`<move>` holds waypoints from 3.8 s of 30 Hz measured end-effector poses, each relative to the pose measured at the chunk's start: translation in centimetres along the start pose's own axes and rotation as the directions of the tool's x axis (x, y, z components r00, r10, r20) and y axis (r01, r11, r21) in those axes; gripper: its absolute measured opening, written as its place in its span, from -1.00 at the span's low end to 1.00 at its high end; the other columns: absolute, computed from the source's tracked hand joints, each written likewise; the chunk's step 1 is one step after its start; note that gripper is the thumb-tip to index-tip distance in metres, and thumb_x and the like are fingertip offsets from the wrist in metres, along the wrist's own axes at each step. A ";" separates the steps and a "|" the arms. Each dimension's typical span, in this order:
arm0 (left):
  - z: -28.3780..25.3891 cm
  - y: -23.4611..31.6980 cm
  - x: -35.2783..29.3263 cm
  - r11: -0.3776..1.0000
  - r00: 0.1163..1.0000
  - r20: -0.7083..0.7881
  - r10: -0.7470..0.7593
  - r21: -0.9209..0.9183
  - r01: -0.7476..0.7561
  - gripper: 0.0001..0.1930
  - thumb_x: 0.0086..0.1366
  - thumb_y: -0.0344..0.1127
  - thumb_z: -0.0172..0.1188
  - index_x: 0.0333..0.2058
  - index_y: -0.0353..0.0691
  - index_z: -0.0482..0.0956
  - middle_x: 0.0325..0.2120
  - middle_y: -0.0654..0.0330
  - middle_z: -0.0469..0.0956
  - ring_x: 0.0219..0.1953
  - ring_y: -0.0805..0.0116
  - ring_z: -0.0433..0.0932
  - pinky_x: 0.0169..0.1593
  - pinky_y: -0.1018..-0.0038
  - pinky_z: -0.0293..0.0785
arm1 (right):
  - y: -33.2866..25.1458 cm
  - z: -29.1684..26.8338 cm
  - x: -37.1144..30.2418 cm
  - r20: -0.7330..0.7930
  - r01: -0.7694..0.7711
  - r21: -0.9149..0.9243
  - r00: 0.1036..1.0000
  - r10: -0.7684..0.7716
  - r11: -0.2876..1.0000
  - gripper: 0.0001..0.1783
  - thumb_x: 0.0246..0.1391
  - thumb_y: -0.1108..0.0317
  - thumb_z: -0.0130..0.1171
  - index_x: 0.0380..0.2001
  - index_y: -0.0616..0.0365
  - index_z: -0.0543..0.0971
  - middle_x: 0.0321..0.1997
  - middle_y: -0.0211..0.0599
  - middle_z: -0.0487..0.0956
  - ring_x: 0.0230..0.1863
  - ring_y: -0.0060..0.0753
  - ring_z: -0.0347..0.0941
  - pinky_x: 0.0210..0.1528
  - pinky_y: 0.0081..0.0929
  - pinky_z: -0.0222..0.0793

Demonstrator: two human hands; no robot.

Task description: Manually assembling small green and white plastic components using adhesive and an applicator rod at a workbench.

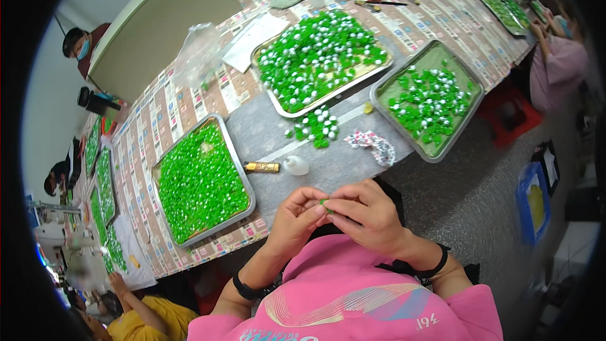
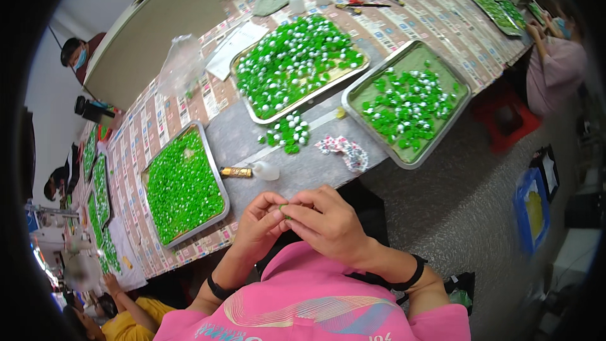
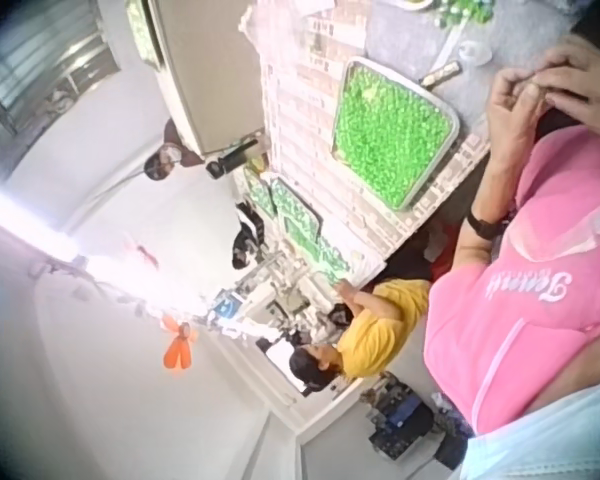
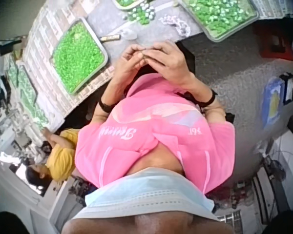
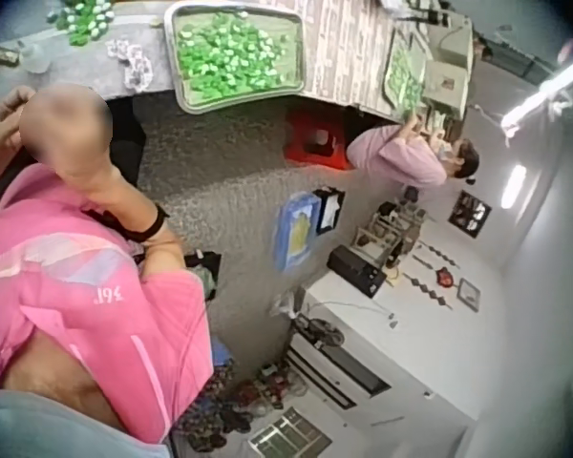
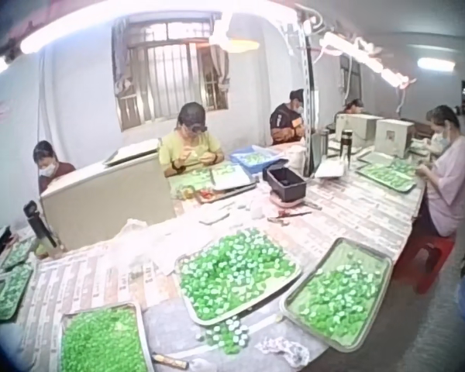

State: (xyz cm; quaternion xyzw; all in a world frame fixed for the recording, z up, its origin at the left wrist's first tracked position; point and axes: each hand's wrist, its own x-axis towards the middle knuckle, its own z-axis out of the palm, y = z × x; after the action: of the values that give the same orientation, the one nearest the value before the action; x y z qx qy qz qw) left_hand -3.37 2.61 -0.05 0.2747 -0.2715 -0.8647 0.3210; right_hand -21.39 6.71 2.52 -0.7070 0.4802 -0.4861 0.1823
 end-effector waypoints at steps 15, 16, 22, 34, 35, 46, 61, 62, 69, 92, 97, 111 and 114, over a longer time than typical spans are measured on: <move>-0.1 0.0 -2.2 0.975 0.968 -0.234 0.088 0.220 -0.036 -0.88 0.29 -0.45 0.08 -0.20 -0.30 0.47 -0.32 0.13 0.55 -0.31 0.38 0.57 -0.15 0.42 0.57 | 7.6 -8.7 -3.9 -0.515 -0.428 -0.370 0.833 0.201 0.825 -0.76 -0.20 0.58 0.28 -0.35 0.16 0.62 -0.36 -0.24 0.55 -0.28 -0.19 0.46 -0.21 -0.36 0.38; -0.5 0.3 -2.6 0.967 0.956 -0.265 0.125 0.250 -0.057 -0.88 0.29 -0.46 0.07 -0.21 -0.30 0.47 -0.33 0.14 0.55 -0.32 0.39 0.57 -0.16 0.42 0.57 | 8.3 -9.1 -4.3 -0.506 -0.438 -0.392 0.837 0.208 0.809 -0.75 -0.20 0.58 0.28 -0.34 0.17 0.62 -0.35 -0.23 0.55 -0.27 -0.19 0.45 -0.20 -0.35 0.37; -3.2 1.7 -4.8 0.900 0.852 -0.408 0.327 0.410 -0.149 -0.89 0.28 -0.45 0.09 -0.22 -0.29 0.49 -0.37 0.20 0.54 -0.35 0.47 0.54 -0.21 0.52 0.54 | 9.7 -9.2 -5.4 -0.473 -0.481 -0.418 0.840 0.267 0.771 -0.76 -0.19 0.61 0.24 -0.34 0.18 0.62 -0.33 -0.23 0.54 -0.24 -0.20 0.44 -0.17 -0.35 0.36; -7.5 4.8 -7.4 0.733 0.650 -0.433 0.625 0.611 -0.298 -0.90 0.28 -0.43 0.11 -0.24 -0.28 0.51 -0.39 0.23 0.55 -0.38 0.53 0.52 -0.20 0.57 0.49 | 8.4 -8.0 -6.3 -0.565 -0.499 -0.408 0.796 0.218 0.765 -0.84 -0.11 0.62 0.18 -0.39 0.21 0.60 -0.32 -0.26 0.55 -0.24 -0.25 0.45 -0.15 -0.39 0.36; -7.8 5.0 -7.4 0.707 0.635 -0.424 0.645 0.646 -0.288 -0.90 0.28 -0.43 0.11 -0.24 -0.29 0.51 -0.39 0.23 0.55 -0.37 0.53 0.51 -0.20 0.57 0.49 | 8.5 -8.1 -6.3 -0.554 -0.493 -0.430 0.806 0.211 0.756 -0.84 -0.11 0.61 0.18 -0.38 0.20 0.60 -0.32 -0.26 0.55 -0.23 -0.25 0.44 -0.14 -0.38 0.36; -12.4 8.2 -8.4 0.429 0.532 -0.290 0.796 0.889 -0.158 -0.90 0.29 -0.41 0.11 -0.25 -0.29 0.52 -0.39 0.30 0.51 -0.37 0.57 0.44 -0.26 0.62 0.39 | 10.9 -9.7 -4.0 -0.381 -0.443 -0.576 0.889 0.254 0.687 -0.82 -0.05 0.53 0.16 -0.31 0.22 0.60 -0.25 -0.22 0.56 -0.14 -0.16 0.39 -0.04 -0.31 0.30; -14.3 8.9 -8.2 -0.272 0.580 0.044 0.813 0.910 0.312 -0.72 0.05 -0.43 0.23 -0.19 -0.21 0.55 -0.19 0.06 0.50 -0.11 0.13 0.45 -0.05 0.34 0.37 | 7.8 -6.8 -4.4 -0.342 -0.399 -0.443 0.903 0.260 0.803 -0.82 0.03 0.62 0.07 -0.26 0.32 0.56 -0.21 -0.17 0.53 -0.13 -0.27 0.45 -0.04 -0.43 0.32; -14.1 9.0 -7.9 -0.257 0.598 0.022 0.801 0.915 0.310 -0.72 0.05 -0.43 0.23 -0.20 -0.21 0.56 -0.20 0.07 0.51 -0.12 0.13 0.45 -0.03 0.34 0.35 | 7.5 -6.1 -4.4 -0.309 -0.373 -0.414 0.916 0.257 0.830 -0.83 0.04 0.62 0.07 -0.27 0.33 0.55 -0.21 -0.17 0.52 -0.14 -0.28 0.44 -0.05 -0.44 0.32; -14.0 9.8 -7.9 -0.038 0.629 -0.109 0.769 0.976 0.215 -0.81 0.07 -0.47 0.21 -0.28 -0.25 0.56 -0.37 0.11 0.56 -0.24 0.15 0.48 -0.13 0.33 0.38 | 5.3 -1.7 -2.2 -0.113 -0.290 -0.221 0.956 0.271 0.931 -0.85 0.02 0.64 0.06 -0.30 0.34 0.55 -0.29 -0.19 0.52 -0.24 -0.31 0.43 -0.12 -0.47 0.33; -11.8 3.9 -9.1 0.206 0.318 -0.133 0.939 0.957 -0.206 -0.89 0.25 -0.53 0.13 -0.25 -0.38 0.52 -0.38 0.20 0.49 -0.38 0.46 0.54 -0.27 0.60 0.46 | 2.1 9.6 -4.8 0.776 -0.010 0.142 0.622 -0.105 0.990 -0.76 -0.10 0.52 0.10 -0.27 0.19 0.56 -0.23 -0.21 0.54 -0.21 -0.13 0.47 -0.15 -0.30 0.42; -12.5 4.1 -10.0 0.229 0.256 -0.168 0.952 0.946 -0.231 -0.92 0.25 -0.55 0.11 -0.29 -0.39 0.54 -0.39 0.18 0.49 -0.43 0.46 0.56 -0.36 0.61 0.46 | 3.6 15.0 -6.0 0.875 0.003 0.199 0.450 -0.178 0.980 -0.78 -0.06 0.48 0.06 -0.29 0.18 0.58 -0.31 -0.21 0.50 -0.20 -0.09 0.47 -0.19 -0.22 0.43; -11.3 4.8 -9.8 -0.208 0.276 0.169 0.946 0.971 0.119 -0.84 0.07 -0.49 0.26 -0.32 -0.28 0.59 -0.35 0.08 0.56 -0.32 0.18 0.54 -0.24 0.38 0.45 | 3.2 13.5 -6.2 0.800 -0.222 0.345 0.578 -0.162 0.912 -0.80 -0.08 0.51 0.21 -0.30 0.20 0.56 -0.33 -0.21 0.51 -0.31 -0.20 0.50 -0.26 -0.37 0.44; -7.9 2.2 -9.8 -0.049 0.465 0.064 0.883 0.998 -0.044 -0.85 0.08 -0.51 0.26 -0.33 -0.29 0.59 -0.35 0.11 0.56 -0.32 0.28 0.53 -0.21 0.44 0.44 | 0.8 10.0 -4.0 0.699 -0.335 0.335 0.715 0.006 0.881 -0.75 -0.09 0.55 0.27 -0.26 0.19 0.56 -0.32 -0.29 0.51 -0.38 -0.45 0.51 -0.36 -0.53 0.44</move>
State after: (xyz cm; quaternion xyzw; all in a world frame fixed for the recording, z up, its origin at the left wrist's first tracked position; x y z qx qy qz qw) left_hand 9.00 5.77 -1.21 0.5522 -0.6880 -0.1329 0.4518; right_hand -13.44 7.65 -4.70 -0.7261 0.3223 -0.2690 0.5446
